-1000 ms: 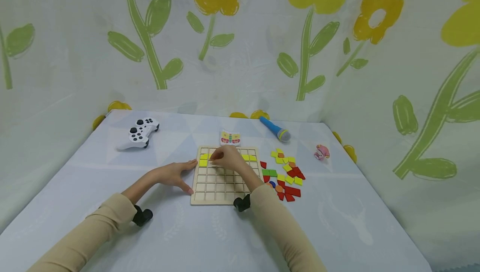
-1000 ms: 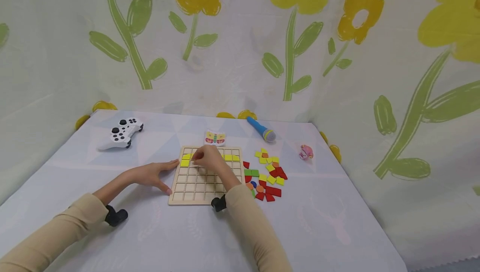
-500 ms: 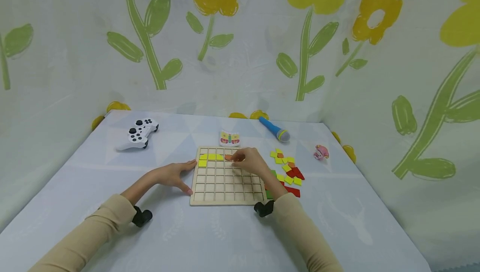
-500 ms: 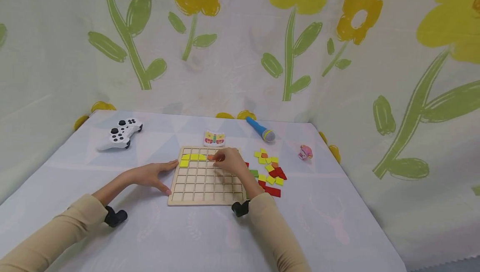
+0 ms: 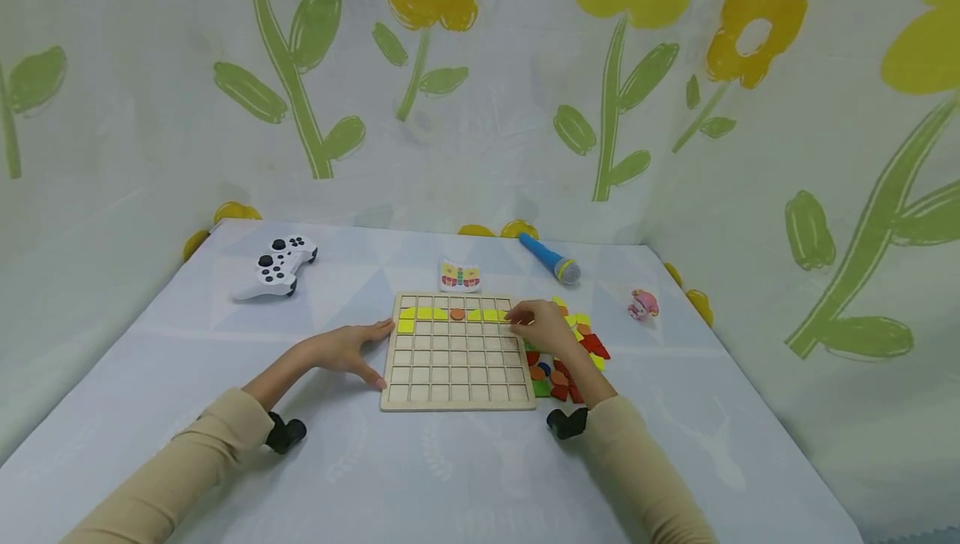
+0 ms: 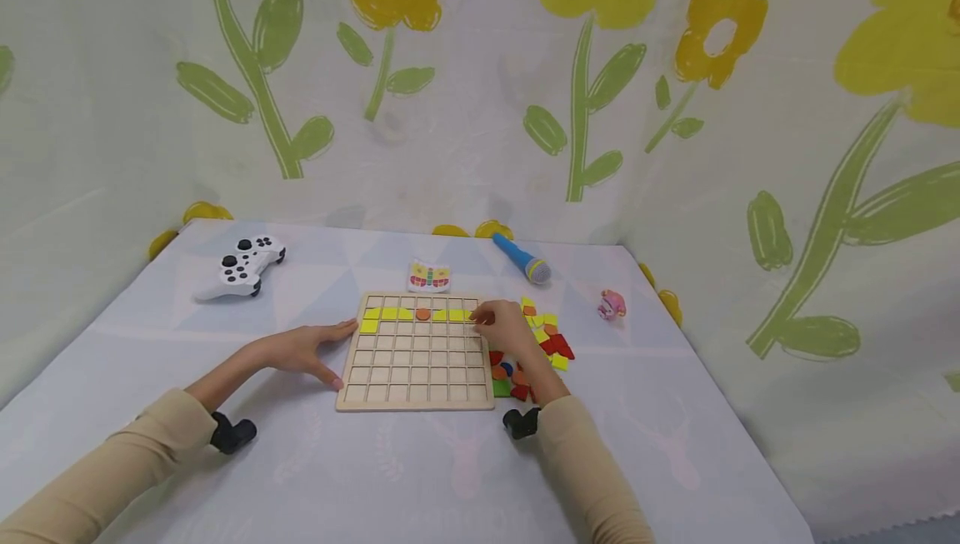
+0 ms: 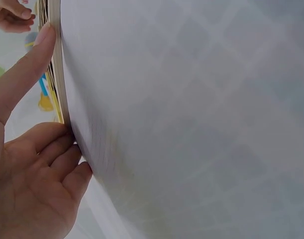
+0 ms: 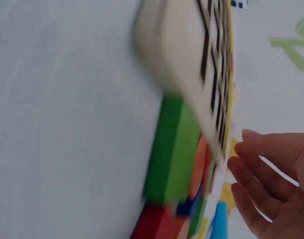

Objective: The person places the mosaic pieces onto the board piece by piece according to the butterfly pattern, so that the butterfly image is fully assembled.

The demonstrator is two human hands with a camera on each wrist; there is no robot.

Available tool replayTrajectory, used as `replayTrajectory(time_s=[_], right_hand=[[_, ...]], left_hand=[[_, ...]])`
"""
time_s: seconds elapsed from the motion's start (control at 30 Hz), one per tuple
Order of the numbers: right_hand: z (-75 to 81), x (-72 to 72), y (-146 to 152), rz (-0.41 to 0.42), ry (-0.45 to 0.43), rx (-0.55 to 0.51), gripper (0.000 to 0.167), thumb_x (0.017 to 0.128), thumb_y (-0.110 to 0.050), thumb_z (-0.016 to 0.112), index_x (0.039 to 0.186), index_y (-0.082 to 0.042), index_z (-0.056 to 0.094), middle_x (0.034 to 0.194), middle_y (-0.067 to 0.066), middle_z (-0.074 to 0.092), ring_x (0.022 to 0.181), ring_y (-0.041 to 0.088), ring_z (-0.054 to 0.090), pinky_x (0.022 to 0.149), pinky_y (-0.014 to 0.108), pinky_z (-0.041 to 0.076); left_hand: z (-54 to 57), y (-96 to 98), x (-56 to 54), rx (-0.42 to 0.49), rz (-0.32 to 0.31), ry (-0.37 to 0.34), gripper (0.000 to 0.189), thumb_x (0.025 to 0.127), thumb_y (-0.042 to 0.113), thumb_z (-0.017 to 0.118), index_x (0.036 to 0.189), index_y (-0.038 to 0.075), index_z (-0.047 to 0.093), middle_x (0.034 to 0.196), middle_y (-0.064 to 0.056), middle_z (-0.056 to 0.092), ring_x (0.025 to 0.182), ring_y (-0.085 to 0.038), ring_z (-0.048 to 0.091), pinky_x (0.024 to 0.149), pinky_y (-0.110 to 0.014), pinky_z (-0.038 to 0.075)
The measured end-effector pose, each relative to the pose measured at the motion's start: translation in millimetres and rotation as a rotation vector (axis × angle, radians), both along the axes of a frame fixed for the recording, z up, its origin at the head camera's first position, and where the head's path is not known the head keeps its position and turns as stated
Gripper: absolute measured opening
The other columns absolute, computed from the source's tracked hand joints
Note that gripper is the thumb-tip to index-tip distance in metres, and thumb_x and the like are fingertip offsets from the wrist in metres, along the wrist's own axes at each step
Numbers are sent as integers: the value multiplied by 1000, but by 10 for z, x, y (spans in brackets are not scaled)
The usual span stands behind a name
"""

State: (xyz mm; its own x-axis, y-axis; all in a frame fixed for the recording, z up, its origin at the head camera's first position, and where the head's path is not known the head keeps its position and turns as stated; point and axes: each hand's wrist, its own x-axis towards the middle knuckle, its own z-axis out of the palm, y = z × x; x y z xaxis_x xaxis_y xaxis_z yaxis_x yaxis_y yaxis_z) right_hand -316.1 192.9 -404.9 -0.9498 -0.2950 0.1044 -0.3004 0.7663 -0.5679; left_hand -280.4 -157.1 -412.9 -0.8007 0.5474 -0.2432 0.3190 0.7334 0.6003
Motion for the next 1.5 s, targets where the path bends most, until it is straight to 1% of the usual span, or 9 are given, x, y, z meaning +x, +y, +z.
replayTrajectory(time_s=[0.27,0.43,0.57,0.7,0.87,0.97,1.13,1.33,1.5], right_hand=[[-6,-85,406,-64,6,36,15,88,-6,69,103,-2,72,96,9,70,89,24,64,80,38,54],[-23,-180,604,-129,1,82,15,89,-5,68,103,0,72,97,11,69,89,26,63,83,39,54],[-20,-249,698,-186,0,107,13,90,-5,66,100,0,72,98,13,69,88,27,61,80,38,54],[-16,-316,742,-226,-43,113,13,92,-7,63,99,-2,72,100,14,68,86,27,58,76,35,54],[-3,-370,743,-247,-89,112,14,93,-11,64,101,-2,71,101,14,66,87,28,57,78,36,53],[4,-390,736,-248,-93,118,14,92,-13,66,100,-2,70,100,14,66,87,28,57,79,37,53],[15,-406,728,-257,-94,100,14,91,-13,68,97,-1,69,98,13,65,83,27,56,76,35,53],[28,-394,735,-258,-85,83,21,87,-11,71,102,2,65,93,15,61,79,26,54,69,32,51],[36,-370,732,-244,-86,78,17,88,-10,70,101,1,68,94,13,63,82,26,54,73,33,52]], left_hand=[[-7,-13,-8,3,-7,10,107,73,37,84,151,-2,21,156,-24,17,142,-44,15,113,-57,18],[-14,-7,-16,-5,-3,12,108,72,38,84,151,-1,21,156,-23,17,142,-43,15,113,-57,18],[-16,-1,-14,-9,1,14,108,72,38,84,151,-1,22,156,-23,18,142,-44,16,112,-57,18],[-16,1,-8,-6,-1,15,107,73,37,84,151,-1,22,156,-23,18,142,-43,16,112,-57,19],[-15,-1,-8,2,-7,13,107,73,37,84,151,-2,22,156,-23,18,142,-43,16,113,-57,18],[-13,-4,-13,5,-8,15,106,73,37,84,151,-2,22,156,-23,18,142,-43,16,113,-56,18],[-23,-8,-27,5,-13,24,106,73,37,83,151,-2,22,156,-23,18,142,-43,16,113,-56,18],[-19,-9,-27,4,-14,21,106,73,37,84,151,-2,22,156,-23,18,142,-43,16,113,-56,18],[-14,-8,-19,9,-11,13,106,73,36,84,150,-3,22,156,-23,18,142,-43,15,113,-56,17]])
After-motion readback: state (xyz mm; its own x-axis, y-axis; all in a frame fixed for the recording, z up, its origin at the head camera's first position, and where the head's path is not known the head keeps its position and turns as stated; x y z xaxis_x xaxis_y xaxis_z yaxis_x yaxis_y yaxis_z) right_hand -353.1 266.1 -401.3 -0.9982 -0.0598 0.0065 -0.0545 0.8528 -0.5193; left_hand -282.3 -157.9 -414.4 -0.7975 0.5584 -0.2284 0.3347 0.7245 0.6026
